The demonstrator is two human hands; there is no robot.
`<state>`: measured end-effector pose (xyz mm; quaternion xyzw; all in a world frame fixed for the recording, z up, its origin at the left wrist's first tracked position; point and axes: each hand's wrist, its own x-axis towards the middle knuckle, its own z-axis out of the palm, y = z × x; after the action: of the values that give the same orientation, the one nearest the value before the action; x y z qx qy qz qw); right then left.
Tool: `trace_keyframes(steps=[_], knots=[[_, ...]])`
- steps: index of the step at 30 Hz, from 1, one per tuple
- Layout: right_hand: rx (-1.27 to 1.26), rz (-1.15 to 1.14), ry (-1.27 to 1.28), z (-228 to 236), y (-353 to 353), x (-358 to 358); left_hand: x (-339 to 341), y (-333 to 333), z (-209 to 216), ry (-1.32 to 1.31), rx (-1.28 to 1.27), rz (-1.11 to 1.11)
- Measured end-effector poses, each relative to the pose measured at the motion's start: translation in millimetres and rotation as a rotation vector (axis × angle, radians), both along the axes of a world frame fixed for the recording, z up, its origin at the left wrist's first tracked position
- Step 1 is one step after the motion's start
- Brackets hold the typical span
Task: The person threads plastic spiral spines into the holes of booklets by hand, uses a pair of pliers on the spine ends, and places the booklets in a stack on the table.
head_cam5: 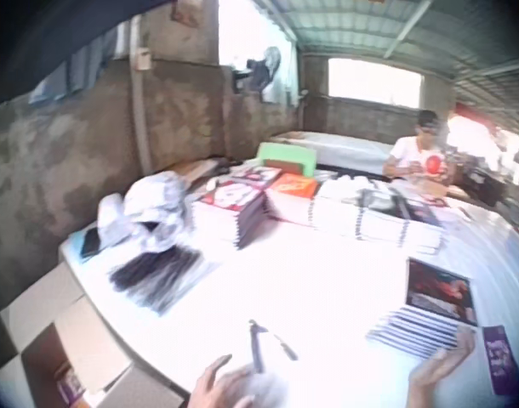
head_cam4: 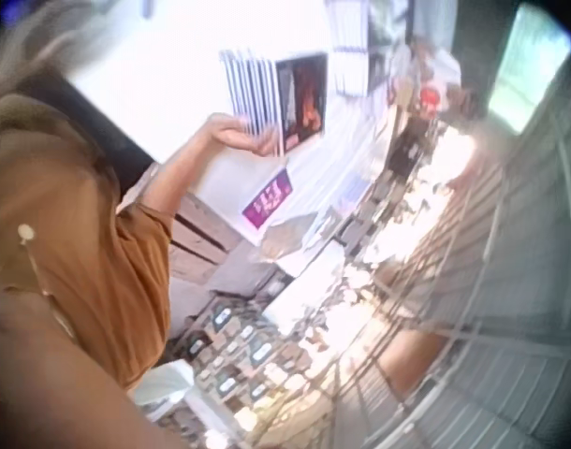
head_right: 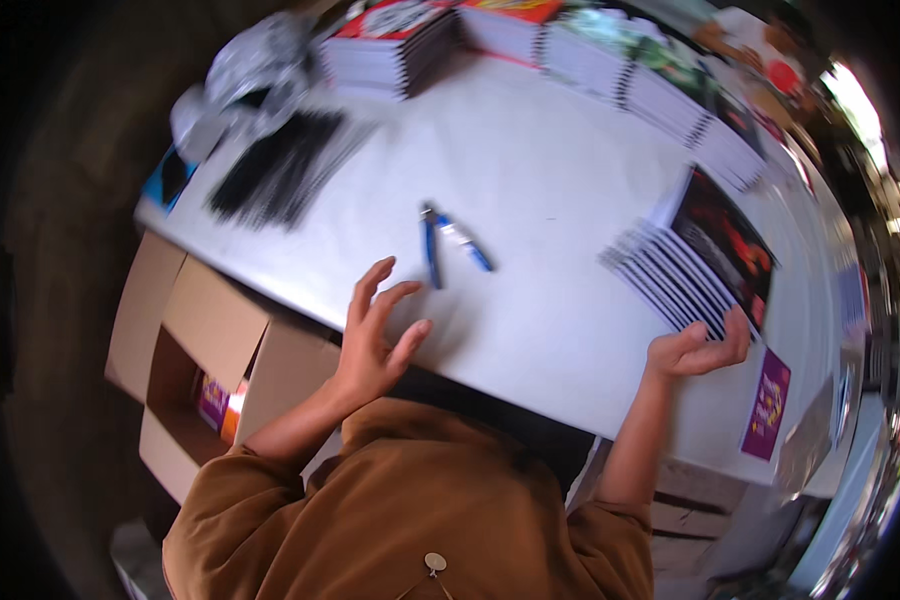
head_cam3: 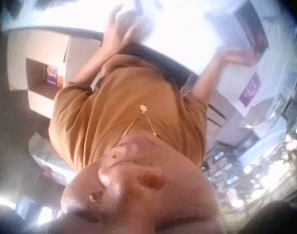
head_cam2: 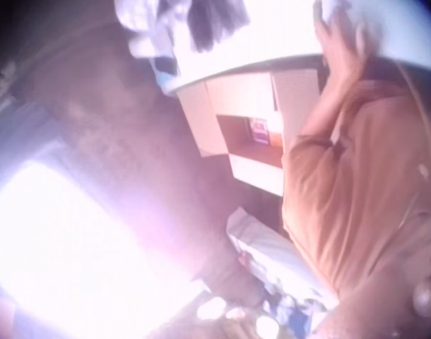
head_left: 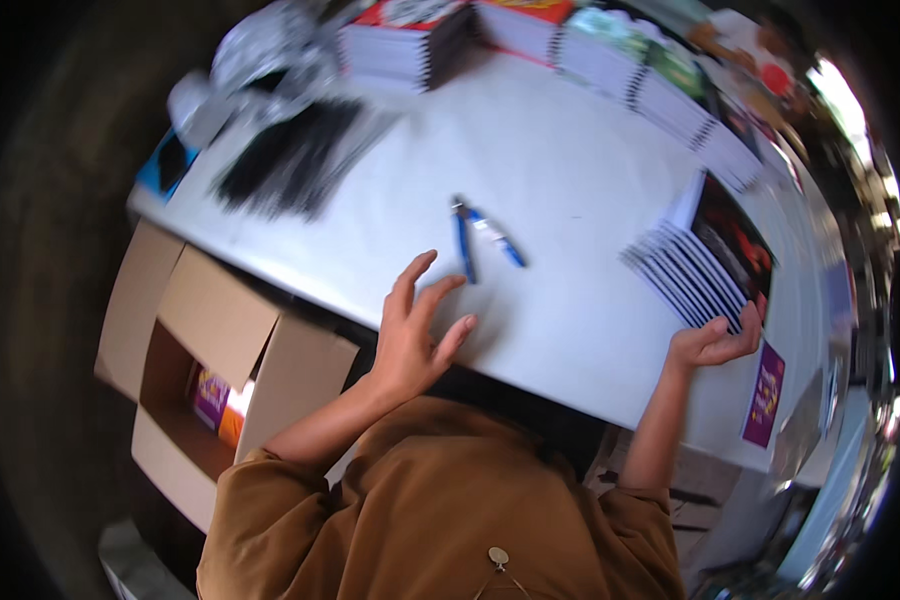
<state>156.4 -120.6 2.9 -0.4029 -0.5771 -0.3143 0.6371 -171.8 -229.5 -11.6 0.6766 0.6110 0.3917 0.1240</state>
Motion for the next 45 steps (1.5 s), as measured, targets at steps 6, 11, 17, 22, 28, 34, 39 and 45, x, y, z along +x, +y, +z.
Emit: trace_keyframes(steps=[6,11,17,22,28,34,39,45], knots=[[-0.331,0.516,-0.562,-31,-14,-59,-115,-81,-25,-0.056,0.154,0.618],[-0.753,0.699,-0.715,-38,-19,-88,-245,-168,-75,-0.136,0.025,1.172],[-0.936,0.696,-0.705,-37,-22,-131,-297,-204,-104,-1.175,-0.495,1.079],[-0.85,0.671,-0.806,-35,-28,-161,-300,-161,-75,-1.918,0.009,0.038],[-0.868,0.637,-0.775,-33,-25,-168,-374,-160,-201,-0.596,-1.204,0.558],[-0.897,0.641,-0.734,-32,-26,-172,-357,-163,-238,-0.489,-1.318,0.666],[-0.889,0.673,-0.715,-35,-24,-172,-378,-144,-197,-1.235,-0.544,1.091],[-0.487,0.813,-0.856,-18,-44,-217,-267,-57,-46,-0.995,0.368,0.781]])
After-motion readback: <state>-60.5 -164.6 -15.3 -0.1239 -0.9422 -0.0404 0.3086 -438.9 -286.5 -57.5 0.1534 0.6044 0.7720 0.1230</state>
